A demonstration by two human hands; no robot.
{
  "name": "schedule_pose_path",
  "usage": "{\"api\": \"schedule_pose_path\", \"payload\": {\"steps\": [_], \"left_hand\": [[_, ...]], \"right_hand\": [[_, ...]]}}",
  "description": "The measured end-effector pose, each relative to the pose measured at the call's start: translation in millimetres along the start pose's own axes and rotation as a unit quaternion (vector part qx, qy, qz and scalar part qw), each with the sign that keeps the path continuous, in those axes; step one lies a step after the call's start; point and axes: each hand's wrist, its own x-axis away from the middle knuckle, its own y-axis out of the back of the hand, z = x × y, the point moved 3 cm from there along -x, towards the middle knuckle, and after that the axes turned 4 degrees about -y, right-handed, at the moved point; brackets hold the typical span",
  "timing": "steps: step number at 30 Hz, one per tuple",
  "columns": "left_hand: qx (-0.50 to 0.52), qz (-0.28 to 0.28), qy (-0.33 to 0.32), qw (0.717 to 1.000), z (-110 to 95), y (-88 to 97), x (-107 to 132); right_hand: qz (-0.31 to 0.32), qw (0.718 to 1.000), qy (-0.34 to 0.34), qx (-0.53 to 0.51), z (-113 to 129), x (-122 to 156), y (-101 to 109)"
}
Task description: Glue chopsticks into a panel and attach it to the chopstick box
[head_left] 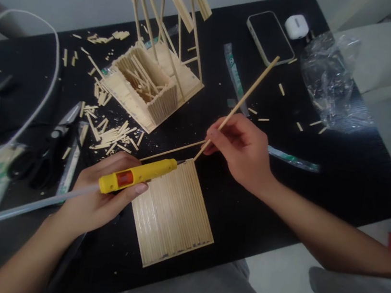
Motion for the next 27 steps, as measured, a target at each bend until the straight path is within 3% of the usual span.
{"api": "schedule_pose_path", "payload": {"steps": [6, 27], "left_hand": [[-0.035, 0.024, -0.047, 0.998, -6, -0.5, -8], [-0.048, 0.043, -0.071, 0.995, -8, -6.3, -13]], "right_hand": [[-0.027, 0.999, 0.008, 0.025, -1, -1, 5], [-0.012, 1.0, -0.01, 0.028, -7, -1, 3]]}}
